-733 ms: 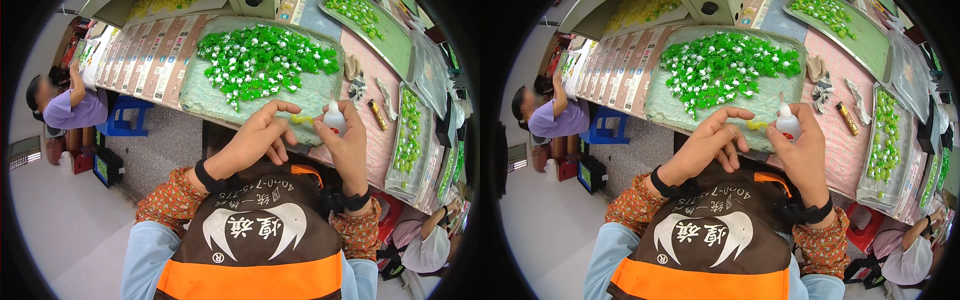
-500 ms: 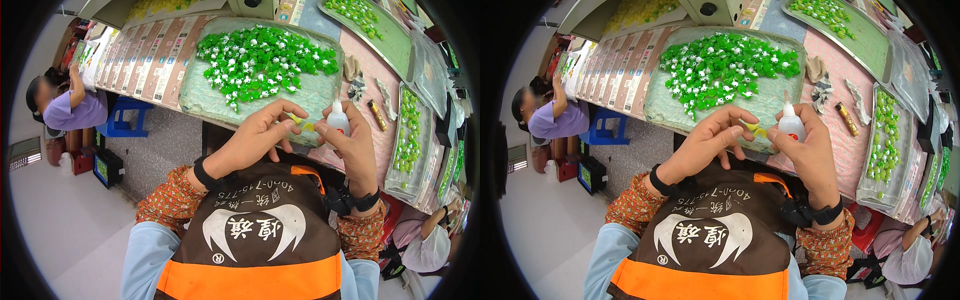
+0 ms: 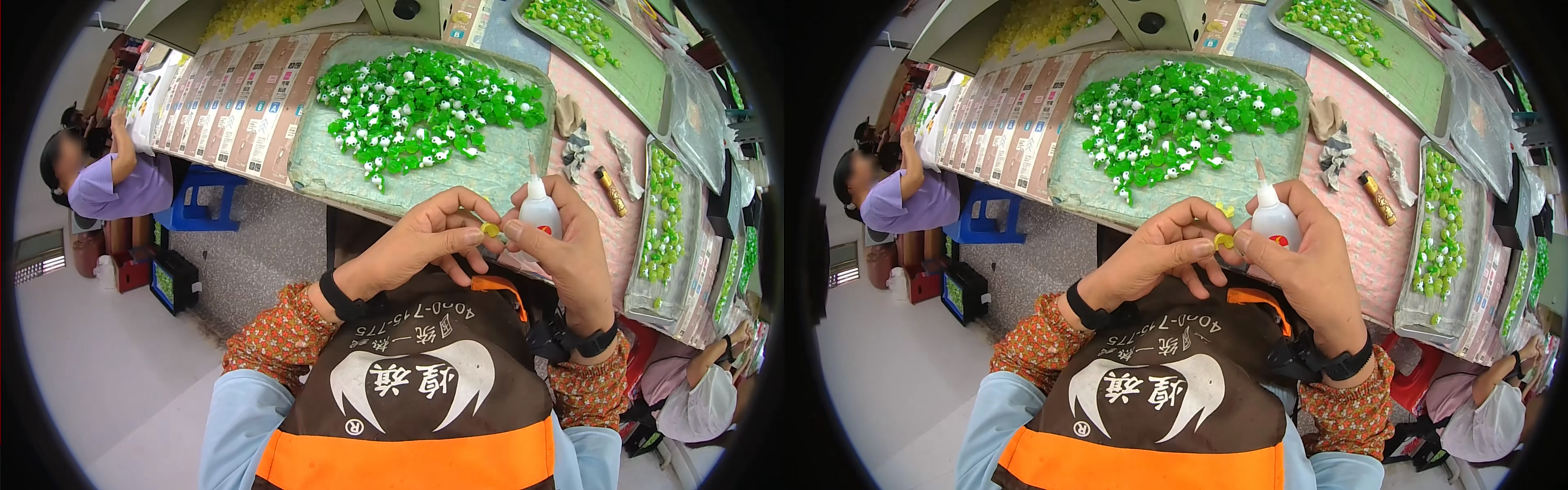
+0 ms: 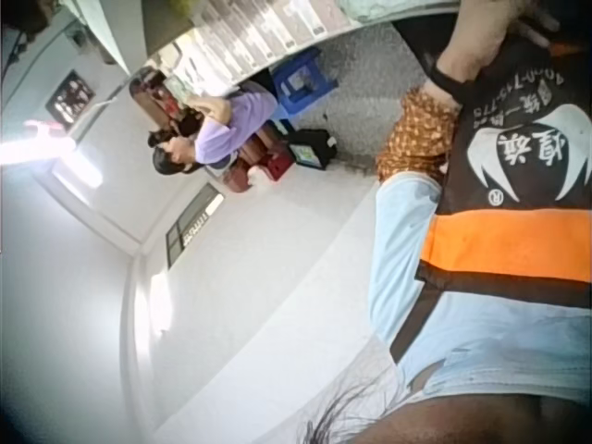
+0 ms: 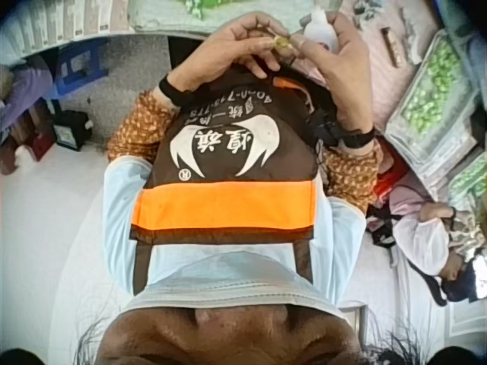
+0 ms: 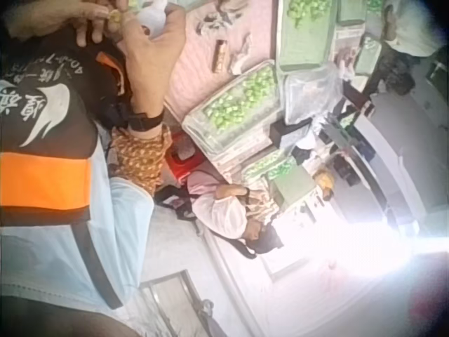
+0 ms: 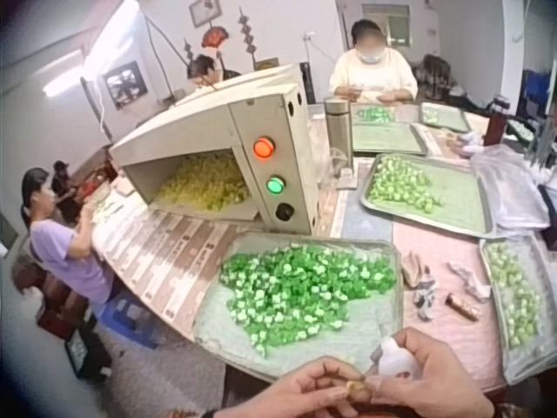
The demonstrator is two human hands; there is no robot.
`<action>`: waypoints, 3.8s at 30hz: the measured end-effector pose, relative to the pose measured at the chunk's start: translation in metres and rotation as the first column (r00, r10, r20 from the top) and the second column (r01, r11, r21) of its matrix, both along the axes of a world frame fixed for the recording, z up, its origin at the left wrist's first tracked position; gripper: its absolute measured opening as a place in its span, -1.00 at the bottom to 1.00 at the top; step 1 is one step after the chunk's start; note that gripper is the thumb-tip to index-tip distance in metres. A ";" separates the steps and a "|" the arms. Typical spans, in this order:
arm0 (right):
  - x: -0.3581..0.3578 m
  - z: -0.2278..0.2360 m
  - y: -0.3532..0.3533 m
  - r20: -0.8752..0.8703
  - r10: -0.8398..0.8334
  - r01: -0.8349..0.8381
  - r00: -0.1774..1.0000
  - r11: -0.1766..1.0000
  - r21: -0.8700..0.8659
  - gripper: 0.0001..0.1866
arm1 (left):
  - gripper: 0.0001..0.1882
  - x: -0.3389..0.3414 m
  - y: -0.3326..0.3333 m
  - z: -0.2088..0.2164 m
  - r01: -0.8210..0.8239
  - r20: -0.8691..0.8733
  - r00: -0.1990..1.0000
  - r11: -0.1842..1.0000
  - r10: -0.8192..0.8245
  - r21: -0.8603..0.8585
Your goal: The person sits on the floor and assembles small green and white decorative items. They pick up a yellow plastic piece, apply glue from a bottle, and attach a green component with white eyes. The finished items are placed onto a tray.
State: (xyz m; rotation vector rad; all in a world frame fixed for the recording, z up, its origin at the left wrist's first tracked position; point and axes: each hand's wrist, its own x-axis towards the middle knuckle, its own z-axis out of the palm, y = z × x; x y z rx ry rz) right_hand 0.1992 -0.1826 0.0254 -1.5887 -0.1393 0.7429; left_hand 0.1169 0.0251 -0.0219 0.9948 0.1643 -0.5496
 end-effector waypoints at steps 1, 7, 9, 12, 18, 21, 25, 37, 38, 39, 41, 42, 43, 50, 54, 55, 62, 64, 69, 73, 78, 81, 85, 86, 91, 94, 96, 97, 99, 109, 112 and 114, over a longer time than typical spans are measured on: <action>-0.001 0.002 0.001 -0.016 -0.005 0.005 1.000 1.000 -0.008 -0.68 | -0.66 -0.001 0.000 0.000 -0.006 -0.006 1.000 1.000 0.006 -0.005; -0.006 0.005 0.004 -0.017 -0.064 0.064 0.998 0.998 0.016 -0.70 | -0.66 -0.004 -0.005 -0.002 -0.054 0.018 0.998 0.996 0.056 -0.064; -0.007 0.003 0.004 -0.014 -0.077 0.078 0.997 0.996 0.033 -0.70 | -0.66 -0.005 -0.005 -0.003 -0.062 0.027 0.998 0.995 0.065 -0.074; -0.008 0.004 0.003 -0.027 -0.086 0.086 0.996 0.996 0.011 -0.70 | -0.68 -0.006 -0.006 -0.003 -0.075 0.031 0.996 0.994 0.078 -0.085; -0.008 0.003 0.003 -0.025 -0.165 0.166 0.986 0.985 0.042 -0.71 | -0.68 -0.008 -0.008 -0.001 -0.110 0.017 0.994 0.988 0.112 -0.110; -0.008 0.003 -0.001 0.032 -0.137 0.137 0.990 0.991 0.000 -0.71 | -0.66 -0.010 -0.005 0.000 -0.129 0.003 0.991 0.974 0.131 -0.188; -0.019 0.002 0.000 0.160 -0.136 0.125 0.978 0.989 0.078 -0.69 | -0.64 -0.013 -0.002 -0.015 -0.154 0.007 0.986 0.942 0.164 -0.299; -0.045 -0.004 -0.028 0.467 0.044 -0.031 0.883 0.999 -0.036 -0.53 | -0.61 -0.020 0.007 -0.019 -0.227 -0.038 0.972 0.898 0.230 -0.376; -0.048 -0.005 -0.027 0.449 0.023 -0.026 0.893 1.000 0.001 -0.52 | -0.60 -0.020 0.008 -0.020 -0.230 -0.036 0.972 0.898 0.234 -0.374; -0.050 -0.006 -0.026 0.439 0.021 -0.026 0.898 1.000 0.006 -0.52 | -0.60 -0.021 0.008 -0.022 -0.232 -0.035 0.971 0.899 0.237 -0.372; -0.053 -0.007 -0.023 0.417 0.017 -0.026 0.909 1.000 0.015 -0.51 | -0.59 -0.021 0.007 -0.021 -0.246 -0.048 0.968 0.892 0.247 -0.378; -0.053 -0.007 -0.022 0.419 0.022 -0.029 0.908 1.000 0.012 -0.51 | -0.59 -0.020 0.005 -0.018 -0.258 -0.062 0.965 0.886 0.254 -0.386; -0.053 -0.007 -0.021 0.421 0.026 -0.032 0.906 0.999 0.009 -0.51 | -0.59 -0.020 0.005 -0.016 -0.270 -0.077 0.962 0.879 0.261 -0.393; -0.049 0.000 -0.019 0.654 0.114 -0.082 0.748 0.993 -0.079 -0.51 | -0.61 -0.024 0.009 -0.018 -0.285 -0.046 0.956 0.873 0.291 -0.395; -0.051 0.001 -0.019 0.711 0.127 -0.109 0.692 0.992 -0.070 -0.49 | -0.63 -0.023 0.010 -0.017 -0.287 -0.039 0.953 0.857 0.300 -0.428; -0.052 0.003 -0.018 0.714 0.139 -0.123 0.686 0.990 -0.074 -0.49 | -0.64 -0.023 0.010 -0.016 -0.290 -0.039 0.952 0.852 0.303 -0.436; -0.054 0.002 -0.010 0.781 0.165 -0.146 0.602 0.985 -0.095 -0.47 | -0.53 -0.024 0.012 -0.017 -0.261 0.001 0.957 0.859 0.291 -0.440; -0.054 0.001 -0.009 0.797 0.166 -0.138 0.581 0.985 -0.104 -0.46 | -0.50 -0.024 0.012 -0.018 -0.264 0.001 0.956 0.859 0.294 -0.439; -0.052 0.001 -0.007 0.812 0.186 -0.131 0.553 0.982 -0.136 -0.46 | -0.51 -0.025 0.012 -0.017 -0.253 0.010 0.958 0.864 0.286 -0.436; -0.052 -0.001 -0.005 0.823 0.174 -0.125 0.541 0.984 -0.126 -0.46 | -0.51 -0.024 0.012 -0.018 -0.239 0.020 0.961 0.863 0.277 -0.444; -0.050 0.000 -0.004 0.842 0.188 -0.134 0.505 0.981 -0.139 -0.45 | -0.51 -0.025 0.012 -0.017 -0.237 0.017 0.962 0.869 0.272 -0.435; -0.050 0.001 -0.004 0.842 0.199 -0.138 0.501 0.979 -0.149 -0.45 | -0.51 -0.024 0.011 -0.016 -0.232 0.024 0.963 0.875 0.267 -0.426; -0.051 0.000 -0.005 0.836 0.213 -0.146 0.505 0.976 -0.160 -0.44 | -0.51 -0.024 0.011 -0.015 -0.225 0.031 0.965 0.879 0.262 -0.420; -0.051 0.001 -0.005 0.833 0.220 -0.149 0.507 0.975 -0.167 -0.45 | -0.51 -0.024 0.011 -0.015 -0.225 0.029 0.965 0.880 0.260 -0.419; -0.049 0.001 -0.003 0.853 0.216 -0.131 0.475 0.976 -0.174 -0.45 | -0.51 -0.025 0.010 -0.016 -0.225 0.025 0.965 0.874 0.261 -0.430; -0.049 0.001 -0.003 0.857 0.196 -0.122 0.477 0.980 -0.156 -0.45 | -0.51 -0.025 0.009 -0.018 -0.231 0.020 0.964 0.870 0.267 -0.436; -0.049 0.002 -0.003 0.851 0.202 -0.128 0.484 0.979 -0.159 -0.46 | -0.51 -0.025 0.009 -0.018 -0.227 0.027 0.964 0.872 0.264 -0.434; -0.049 0.003 -0.003 0.846 0.216 -0.136 0.487 0.976 -0.171 -0.46 | -0.51 -0.025 0.009 -0.017 -0.224 0.031 0.964 0.873 0.263 -0.432; -0.049 0.003 -0.003 0.843 0.228 -0.138 0.487 0.973 -0.184 -0.47 | -0.52 -0.024 0.009 -0.016 -0.230 0.024 0.964 0.877 0.264 -0.421; -0.048 0.002 -0.003 0.854 0.223 -0.081 0.470 0.974 -0.210 -0.48 | -0.59 -0.025 0.007 -0.013 -0.284 -0.030 0.957 0.903 0.290 -0.321; -0.049 0.004 -0.002 0.852 0.235 -0.095 0.467 0.972 -0.216 -0.48 | -0.61 -0.025 0.006 -0.011 -0.298 -0.037 0.953 0.911 0.300 -0.285; -0.050 0.004 -0.002 0.846 0.252 -0.103 0.469 0.968 -0.231 -0.48 | -0.62 -0.024 0.005 -0.008 -0.304 -0.037 0.952 0.918 0.305 -0.254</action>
